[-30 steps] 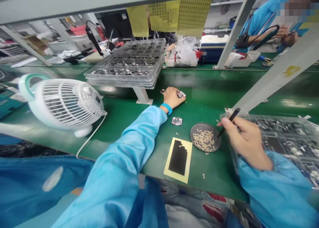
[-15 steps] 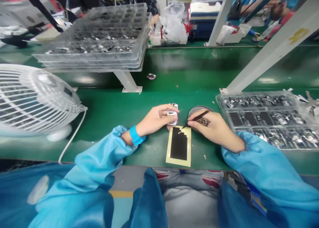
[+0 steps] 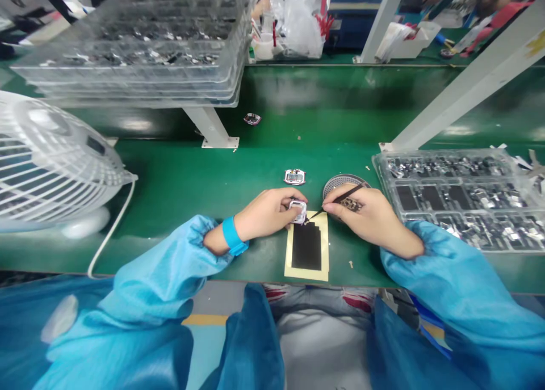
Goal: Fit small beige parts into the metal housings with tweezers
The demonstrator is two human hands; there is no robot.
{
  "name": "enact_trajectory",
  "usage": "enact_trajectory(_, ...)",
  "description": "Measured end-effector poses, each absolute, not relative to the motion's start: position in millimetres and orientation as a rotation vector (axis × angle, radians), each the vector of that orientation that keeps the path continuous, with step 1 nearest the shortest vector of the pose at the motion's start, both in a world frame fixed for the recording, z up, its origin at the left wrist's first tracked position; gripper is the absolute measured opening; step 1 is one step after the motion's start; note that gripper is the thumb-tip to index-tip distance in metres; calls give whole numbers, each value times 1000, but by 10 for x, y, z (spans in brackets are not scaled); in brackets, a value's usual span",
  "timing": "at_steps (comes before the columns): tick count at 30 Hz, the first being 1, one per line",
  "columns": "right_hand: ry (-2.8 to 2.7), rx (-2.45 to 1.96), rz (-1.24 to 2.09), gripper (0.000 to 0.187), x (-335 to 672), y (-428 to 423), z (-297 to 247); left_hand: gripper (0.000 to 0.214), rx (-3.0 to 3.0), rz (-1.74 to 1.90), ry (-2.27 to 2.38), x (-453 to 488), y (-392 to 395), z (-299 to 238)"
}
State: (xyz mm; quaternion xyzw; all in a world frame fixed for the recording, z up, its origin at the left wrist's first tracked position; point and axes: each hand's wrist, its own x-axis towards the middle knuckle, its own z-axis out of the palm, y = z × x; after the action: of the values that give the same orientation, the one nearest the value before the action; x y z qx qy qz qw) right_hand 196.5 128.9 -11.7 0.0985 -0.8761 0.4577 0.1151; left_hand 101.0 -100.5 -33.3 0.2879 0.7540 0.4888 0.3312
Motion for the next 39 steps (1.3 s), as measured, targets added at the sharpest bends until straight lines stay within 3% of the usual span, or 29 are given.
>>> enact_trajectory(6,-2350,361,1291,1,2006,1274,-47,25,609,1395,1839,994,-934,-355)
enact_trajectory(22,-2370,574,1028,9,1974,1240,-70,26,592,1411,1896,1023,-926,-400)
enact_trajectory(39,-2348,773,1115,18,1987,1298,-57,27,515,1451,1812,1011,-897,-294)
